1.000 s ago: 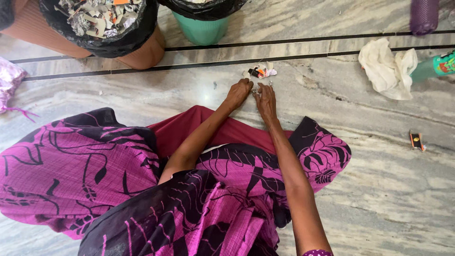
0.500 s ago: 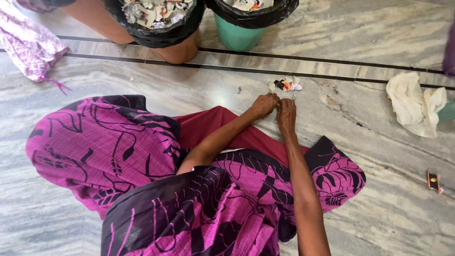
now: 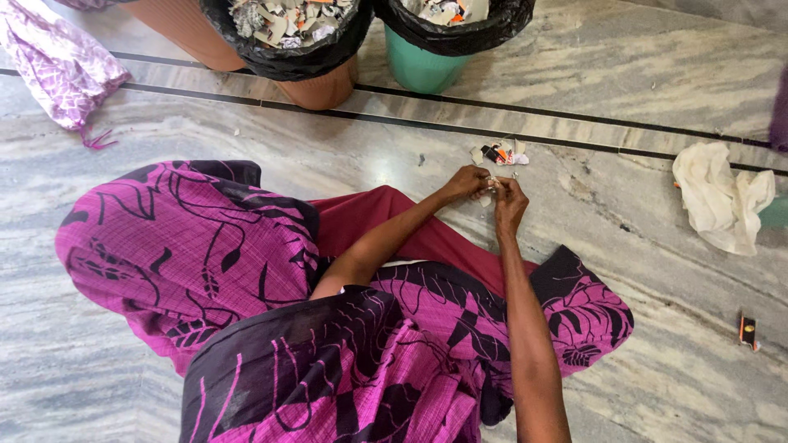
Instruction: The person sits on the floor and sorts small pieces of paper and packaging waste by hand. They pick up items from a pile on the floor and place them into two nearby bins.
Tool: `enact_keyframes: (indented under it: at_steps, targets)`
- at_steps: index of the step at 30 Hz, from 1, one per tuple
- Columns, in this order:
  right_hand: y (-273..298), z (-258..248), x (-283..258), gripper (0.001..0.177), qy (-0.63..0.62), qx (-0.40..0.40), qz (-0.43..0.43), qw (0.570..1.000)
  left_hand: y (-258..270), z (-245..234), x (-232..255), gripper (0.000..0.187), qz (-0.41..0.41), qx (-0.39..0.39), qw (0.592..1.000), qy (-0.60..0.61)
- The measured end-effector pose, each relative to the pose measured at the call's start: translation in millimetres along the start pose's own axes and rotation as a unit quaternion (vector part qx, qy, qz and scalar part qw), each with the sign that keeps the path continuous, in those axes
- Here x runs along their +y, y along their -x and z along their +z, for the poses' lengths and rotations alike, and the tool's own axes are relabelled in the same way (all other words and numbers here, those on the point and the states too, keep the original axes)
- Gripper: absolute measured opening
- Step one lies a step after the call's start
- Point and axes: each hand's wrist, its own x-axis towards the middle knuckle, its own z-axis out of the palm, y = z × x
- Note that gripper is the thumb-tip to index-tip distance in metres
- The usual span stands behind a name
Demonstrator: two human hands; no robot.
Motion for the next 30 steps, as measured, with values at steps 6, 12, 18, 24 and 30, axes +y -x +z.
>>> enact_keyframes:
  at_steps: [6,12,18,24,30]
  targets:
    - [-11.2,3.2,11.9,0.010,-0.202,0.093,0.101,0.970,6.9,23.1,0.8,0.016,-0.061,0.000,0.941,0.333]
    - [-12.0,2.3,19.4,0.010,-0.163,0.148,0.065,0.973,0.4,13.1,-0.4,0.022,-0.039,0.027,0.988,0.144]
    - [-9.3,-6.7,12.8,0.015,0.142,0.137,-0.055,0.979,4.1,-18.3,-2.2,0.020,0.132,0.125,0.920,-0.347]
    - [10.9,6.9,6.6,0.028,0.226,0.006,-0.191,0.955,6.4,-7.1,-12.2,0.022,0.168,0.108,0.884,-0.423]
    - [-0.4,5.9,13.4,0.015,0.167,0.020,-0.101,0.980,8.5,-18.0,6.5,0.027,0.171,0.116,0.884,-0.420]
